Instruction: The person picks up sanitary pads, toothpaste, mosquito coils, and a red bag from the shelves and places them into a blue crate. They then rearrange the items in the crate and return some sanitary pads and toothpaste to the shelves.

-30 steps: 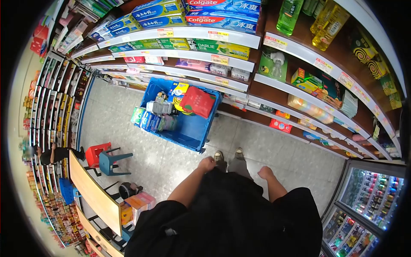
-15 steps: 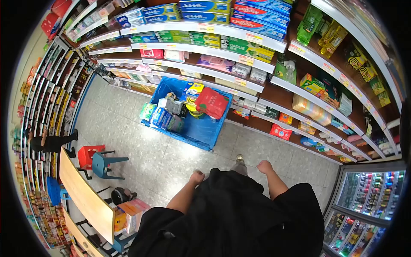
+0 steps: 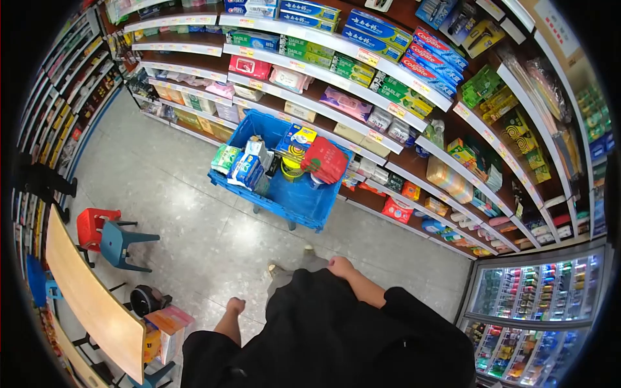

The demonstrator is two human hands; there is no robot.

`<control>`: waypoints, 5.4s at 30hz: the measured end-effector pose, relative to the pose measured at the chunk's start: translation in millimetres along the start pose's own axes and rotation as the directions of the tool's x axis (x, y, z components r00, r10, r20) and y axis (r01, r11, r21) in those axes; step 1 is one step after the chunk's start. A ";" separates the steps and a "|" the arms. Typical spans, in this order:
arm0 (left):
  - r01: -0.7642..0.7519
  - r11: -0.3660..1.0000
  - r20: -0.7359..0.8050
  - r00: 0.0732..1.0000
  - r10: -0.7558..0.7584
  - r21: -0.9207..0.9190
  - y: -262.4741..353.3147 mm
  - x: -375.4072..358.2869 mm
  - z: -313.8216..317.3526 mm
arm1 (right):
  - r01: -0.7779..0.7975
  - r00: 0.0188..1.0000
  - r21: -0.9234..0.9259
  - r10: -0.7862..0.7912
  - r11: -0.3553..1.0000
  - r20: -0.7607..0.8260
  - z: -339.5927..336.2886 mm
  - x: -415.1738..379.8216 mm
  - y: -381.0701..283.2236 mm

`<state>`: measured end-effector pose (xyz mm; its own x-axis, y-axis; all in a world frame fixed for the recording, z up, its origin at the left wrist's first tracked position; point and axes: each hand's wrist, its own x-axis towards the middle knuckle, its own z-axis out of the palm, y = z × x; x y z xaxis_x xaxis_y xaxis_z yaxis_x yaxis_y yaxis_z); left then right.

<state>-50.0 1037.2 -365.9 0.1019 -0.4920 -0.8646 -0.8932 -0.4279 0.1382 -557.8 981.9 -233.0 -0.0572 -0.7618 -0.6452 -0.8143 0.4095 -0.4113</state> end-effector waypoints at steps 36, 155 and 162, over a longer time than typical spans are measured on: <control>-0.294 0.810 0.461 0.887 0.033 0.508 368.9 1.6 -31.9 | -0.287 0.928 0.178 0.319 0.941 -0.192 -9.7 7.9 330.5; -0.679 0.008 -0.536 -0.572 0.621 0.734 816.7 -269.8 -448.0 | -0.283 0.933 0.285 0.332 0.916 -0.141 -166.4 59.0 290.0; -0.542 -0.099 -0.283 -0.576 0.767 0.835 930.8 -352.6 -461.9 | -0.350 0.877 0.439 0.454 0.828 -0.158 -125.7 31.8 346.2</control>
<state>-715.0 462.1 290.8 -0.6198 -0.2594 0.7407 -0.3326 0.9417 0.0515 -914.1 1036.4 -315.0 -0.5107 -0.5614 -0.6511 -0.4009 0.8255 -0.3973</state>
